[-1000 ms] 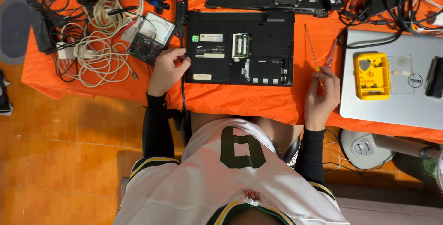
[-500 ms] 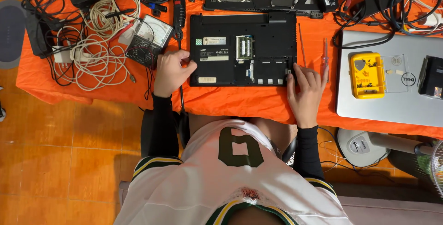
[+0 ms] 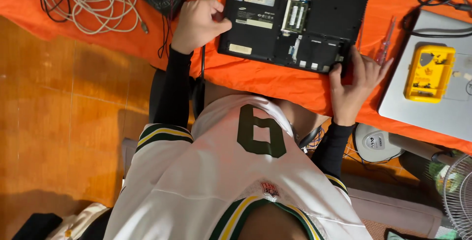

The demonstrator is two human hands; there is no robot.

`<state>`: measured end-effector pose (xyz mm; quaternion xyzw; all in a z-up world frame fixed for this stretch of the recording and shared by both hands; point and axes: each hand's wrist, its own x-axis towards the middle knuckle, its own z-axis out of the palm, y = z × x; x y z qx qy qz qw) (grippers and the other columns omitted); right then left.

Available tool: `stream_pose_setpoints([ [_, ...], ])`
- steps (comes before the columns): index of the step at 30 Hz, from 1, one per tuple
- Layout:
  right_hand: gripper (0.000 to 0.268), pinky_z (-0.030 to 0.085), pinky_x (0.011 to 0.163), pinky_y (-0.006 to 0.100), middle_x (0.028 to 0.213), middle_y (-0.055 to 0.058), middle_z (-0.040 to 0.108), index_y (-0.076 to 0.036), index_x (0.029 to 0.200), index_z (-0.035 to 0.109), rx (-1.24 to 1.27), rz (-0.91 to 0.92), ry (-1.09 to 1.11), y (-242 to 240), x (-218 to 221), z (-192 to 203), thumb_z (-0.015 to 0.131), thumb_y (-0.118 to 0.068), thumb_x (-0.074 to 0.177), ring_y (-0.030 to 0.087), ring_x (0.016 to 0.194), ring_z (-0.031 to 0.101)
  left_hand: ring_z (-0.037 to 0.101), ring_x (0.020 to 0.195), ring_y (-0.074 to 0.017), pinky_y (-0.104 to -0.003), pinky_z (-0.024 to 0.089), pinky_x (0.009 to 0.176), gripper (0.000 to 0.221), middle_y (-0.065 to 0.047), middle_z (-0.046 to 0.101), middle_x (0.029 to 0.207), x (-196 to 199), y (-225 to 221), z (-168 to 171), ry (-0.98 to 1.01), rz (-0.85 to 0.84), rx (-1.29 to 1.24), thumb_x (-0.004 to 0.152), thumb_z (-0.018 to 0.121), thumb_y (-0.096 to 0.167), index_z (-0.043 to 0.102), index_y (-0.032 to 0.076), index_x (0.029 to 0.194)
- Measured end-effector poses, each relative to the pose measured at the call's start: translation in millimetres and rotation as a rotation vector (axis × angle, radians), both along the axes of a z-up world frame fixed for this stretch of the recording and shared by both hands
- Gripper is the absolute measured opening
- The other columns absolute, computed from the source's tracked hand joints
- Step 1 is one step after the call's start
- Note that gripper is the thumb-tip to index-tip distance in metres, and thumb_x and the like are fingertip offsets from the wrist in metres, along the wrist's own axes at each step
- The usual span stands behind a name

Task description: The recorder is shown repairing a laptop, including removing internal components and using a heat gun.

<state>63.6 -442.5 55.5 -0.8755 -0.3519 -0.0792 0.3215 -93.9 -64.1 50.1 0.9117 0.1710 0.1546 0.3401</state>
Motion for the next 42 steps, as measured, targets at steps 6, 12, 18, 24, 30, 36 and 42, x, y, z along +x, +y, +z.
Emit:
stream_pose_setpoints([
  [6,0.043,0.008,0.135,0.059,0.116,0.01,0.063,-0.002,0.141,0.067,0.01,-0.038,0.062,-8.6,-1.0,-0.3,0.069,-0.012,0.099,0.029,0.125,0.057,0.073,0.064,-0.0194,-0.031,0.056,0.063,0.03,-0.011,0.076,0.078,-4.4,-14.9,-0.2,0.026,0.027,-0.07,0.083,0.079,0.021,0.074,-0.004,0.1],
  [12,0.042,0.01,0.134,0.058,0.119,0.012,0.065,-0.003,0.138,0.069,0.009,-0.045,0.069,-19.8,-4.7,6.7,0.07,-0.01,0.096,0.031,0.128,0.056,0.071,0.061,-0.0165,-0.028,0.054,0.059,0.03,-0.011,0.075,0.075,-3.8,-29.3,9.1,0.067,0.066,-0.166,0.083,0.078,0.018,0.073,-0.004,0.101],
  [18,0.033,0.025,0.134,0.05,0.12,0.013,0.065,0.001,0.132,0.068,0.041,-0.031,0.118,-30.6,-4.2,4.9,0.072,-0.005,0.1,0.031,0.127,0.057,0.07,0.063,-0.0149,-0.028,0.052,0.059,0.036,-0.01,0.075,0.079,-11.9,-33.5,28.5,0.095,0.016,-0.36,0.086,0.074,0.016,0.068,-0.003,0.115],
  [24,0.034,0.045,0.114,0.042,0.126,0.015,0.063,0.0,0.132,0.068,0.084,-0.028,0.154,-34.7,-3.8,1.9,0.072,-0.001,0.098,0.031,0.129,0.054,0.07,0.065,-0.0207,-0.033,0.053,0.064,0.06,-0.011,0.075,0.081,-35.0,-9.9,24.0,0.095,-0.003,-0.176,0.089,0.075,0.018,0.049,-0.003,0.139],
  [30,0.034,0.045,0.114,0.041,0.126,0.015,0.062,0.0,0.132,0.069,0.102,-0.042,0.175,-36.4,-4.2,0.1,0.071,0.002,0.098,0.032,0.131,0.053,0.059,0.12,-0.0323,-0.045,0.045,0.105,0.079,-0.019,0.062,0.126,-60.9,0.9,40.5,0.229,-0.138,0.027,0.088,0.077,0.029,0.042,0.002,0.153],
  [36,0.034,0.045,0.12,0.041,0.137,0.016,0.058,0.0,0.133,0.068,0.115,-0.036,0.191,-35.2,-4.2,-0.5,0.068,0.002,0.099,0.032,0.139,0.052,0.03,0.146,-0.0396,-0.055,0.024,0.116,0.12,-0.022,0.032,0.159,-38.3,-2.5,59.5,0.256,-0.37,0.222,0.069,0.09,0.059,0.031,0.002,0.156],
  [42,0.028,0.045,0.119,0.042,0.138,0.016,0.057,0.0,0.13,0.069,0.118,-0.025,0.154,-33.1,-2.1,1.2,0.071,-0.002,0.102,0.033,0.137,0.052,0.039,0.137,-0.034,-0.048,0.026,0.11,0.121,-0.021,0.043,0.15,-21.9,5.1,58.0,0.134,-0.516,0.354,0.066,0.09,0.061,0.032,0.0,0.154],
])
